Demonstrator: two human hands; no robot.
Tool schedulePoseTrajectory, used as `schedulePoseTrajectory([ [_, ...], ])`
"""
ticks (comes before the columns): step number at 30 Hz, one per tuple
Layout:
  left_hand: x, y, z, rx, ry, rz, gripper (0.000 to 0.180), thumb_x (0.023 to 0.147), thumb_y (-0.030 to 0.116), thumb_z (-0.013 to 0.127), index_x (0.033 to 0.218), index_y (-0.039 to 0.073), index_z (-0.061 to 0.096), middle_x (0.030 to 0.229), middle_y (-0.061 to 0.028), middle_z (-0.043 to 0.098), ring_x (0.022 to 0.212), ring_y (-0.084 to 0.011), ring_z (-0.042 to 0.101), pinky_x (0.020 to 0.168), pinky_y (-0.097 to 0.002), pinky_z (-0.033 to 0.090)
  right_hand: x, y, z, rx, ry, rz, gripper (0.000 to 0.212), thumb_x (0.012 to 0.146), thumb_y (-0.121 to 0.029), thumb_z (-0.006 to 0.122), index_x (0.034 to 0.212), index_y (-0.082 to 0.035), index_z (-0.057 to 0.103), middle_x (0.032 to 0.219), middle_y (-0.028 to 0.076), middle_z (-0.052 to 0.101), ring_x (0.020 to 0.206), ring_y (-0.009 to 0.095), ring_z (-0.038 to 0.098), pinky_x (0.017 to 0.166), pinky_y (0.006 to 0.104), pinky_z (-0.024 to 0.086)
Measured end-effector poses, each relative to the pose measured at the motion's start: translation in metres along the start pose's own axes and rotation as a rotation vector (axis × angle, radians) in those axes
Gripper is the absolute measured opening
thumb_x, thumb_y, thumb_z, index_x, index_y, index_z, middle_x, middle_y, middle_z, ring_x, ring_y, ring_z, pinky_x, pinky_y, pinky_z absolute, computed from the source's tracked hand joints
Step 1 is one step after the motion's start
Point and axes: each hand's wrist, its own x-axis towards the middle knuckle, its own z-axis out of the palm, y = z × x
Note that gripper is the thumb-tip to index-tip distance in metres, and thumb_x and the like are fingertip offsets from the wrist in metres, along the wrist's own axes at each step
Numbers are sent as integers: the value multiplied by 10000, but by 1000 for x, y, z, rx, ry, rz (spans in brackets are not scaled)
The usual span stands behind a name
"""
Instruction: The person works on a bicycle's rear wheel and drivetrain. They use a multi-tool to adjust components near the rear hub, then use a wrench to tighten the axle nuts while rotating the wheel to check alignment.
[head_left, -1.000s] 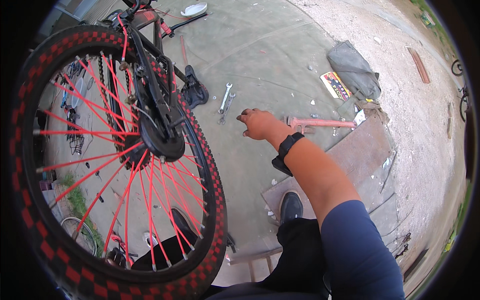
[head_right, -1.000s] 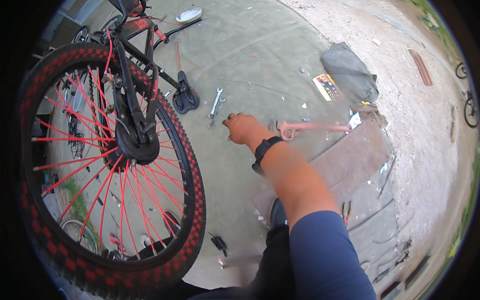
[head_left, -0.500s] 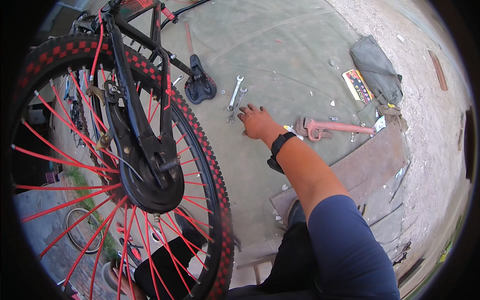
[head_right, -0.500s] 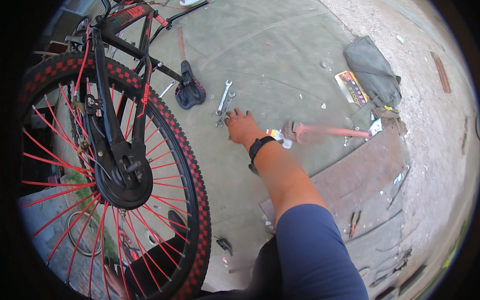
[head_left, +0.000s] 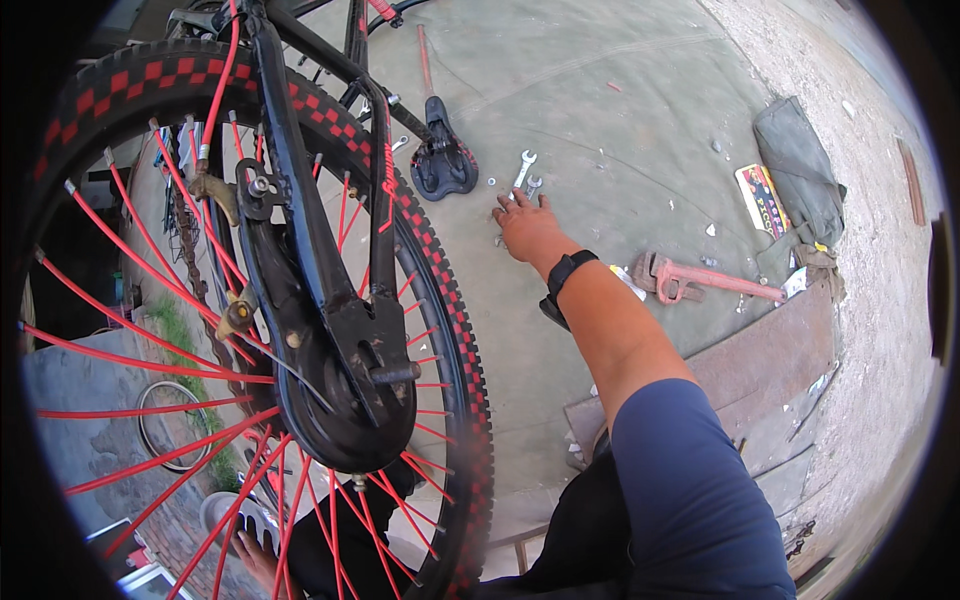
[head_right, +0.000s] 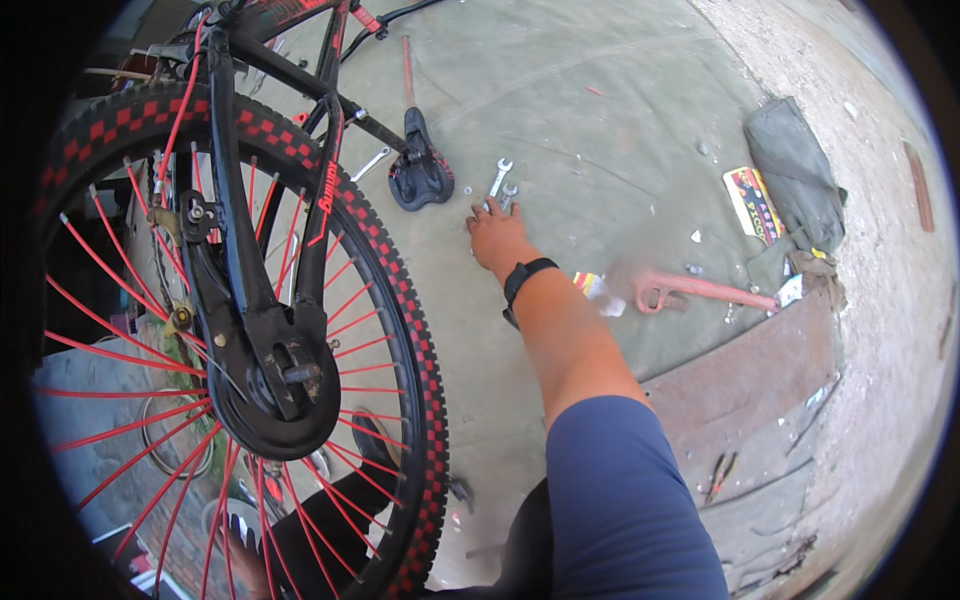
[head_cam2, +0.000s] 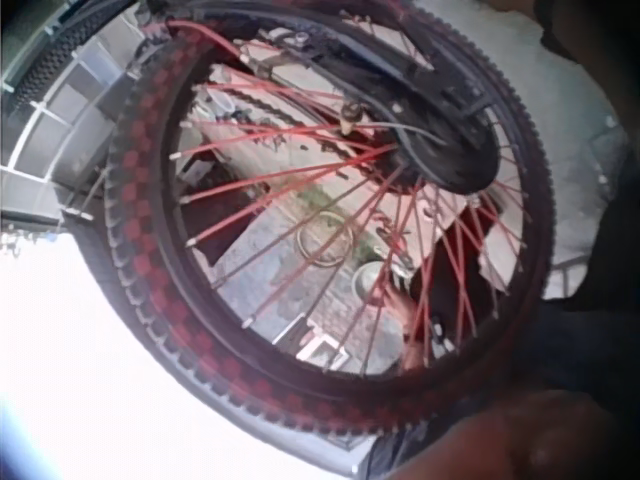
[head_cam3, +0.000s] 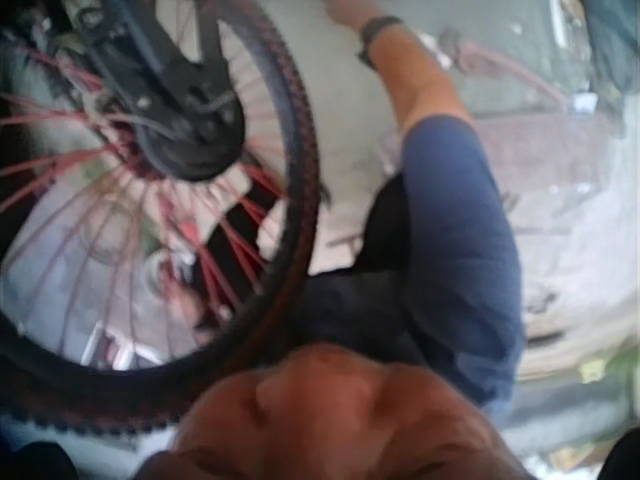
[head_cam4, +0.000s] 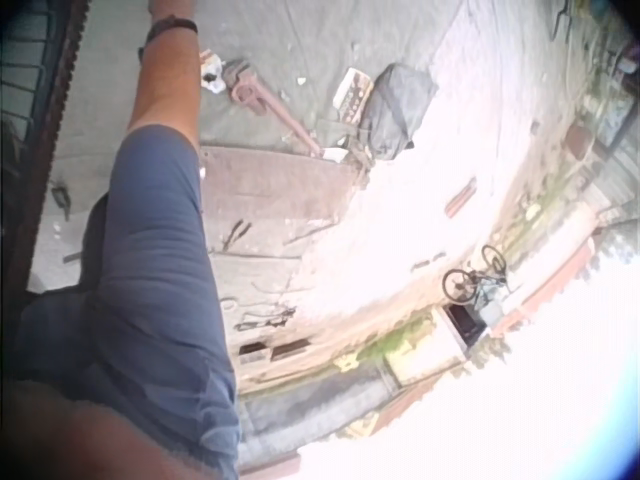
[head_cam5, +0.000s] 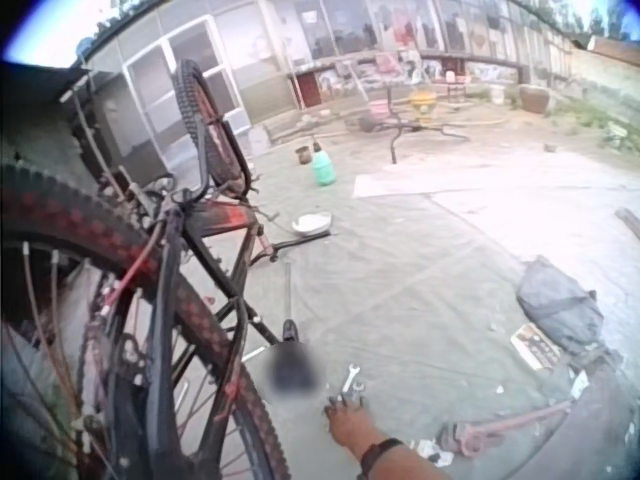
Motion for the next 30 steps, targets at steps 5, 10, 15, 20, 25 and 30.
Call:
schedulePoseTrajectory([
  [5, 1, -9, -9, 94, -15, 4, 540, 1063, 397, 415, 1464, 37, 388, 1496, -187, 464, 1433, -291, 409, 1142, -483, 340, 10, 2, 5, -28, 27, 24, 541, 975, -169, 513, 1511, -190, 438, 1629, 19, 311, 1536, 250, 202, 1203, 585, 205],
  [10, -14, 16, 19, 81, 9, 40, 530, 1057, 409, 445, 1448, 52, 420, 1458, -155, 499, 1395, -266, 450, 1113, -472, 359, 15, 11, 11, -67, 47, 35, 529, 953, -157, 561, 1475, -186, 480, 1592, 33, 374, 1531, 265, 222, 1217, 551, 202],
  [15, -27, 31, -10, 572, -111, -261, 815, 929, 596, 588, 1599, 269, 259, 1662, -81, 197, 1510, -315, 181, 1194, -455, 171, -4, 15, 18, -198, 65, -8, 304, 893, -168, 632, 1194, -156, 675, 1317, 41, 587, 1348, 247, 455, 1137, 498, 339],
  [20, -11, 42, 34, 460, -99, 11, 724, 989, 541, 507, 1603, 270, 236, 1635, -81, 259, 1456, -324, 286, 1103, -462, 313, -35, 37, 27, -239, 47, -29, 218, 858, -163, 661, 1068, -152, 719, 1162, 45, 642, 1167, 228, 568, 1006, 433, 442],
  [25, -30, 64, 18, 906, -250, 172, 634, 1050, 487, 426, 1607, 272, 212, 1607, -82, 320, 1402, -334, 390, 1012, -469, 455, -45, 38, 45, -164, 0, -9, 209, 858, -168, 654, 1054, -130, 716, 1153, 79, 652, 1120, 247, 614, 907, 396, 514],
  [30, -7, 40, 41, 144, -65, 13, 521, 1055, 418, 460, 1425, 51, 456, 1439, -129, 524, 1374, -258, 471, 1086, -456, 376, -71, 49, 70, -72, -28, 4, 194, 875, -143, 617, 1042, -108, 711, 1144, 94, 657, 1098, 267, 631, 859, 407, 551],
])
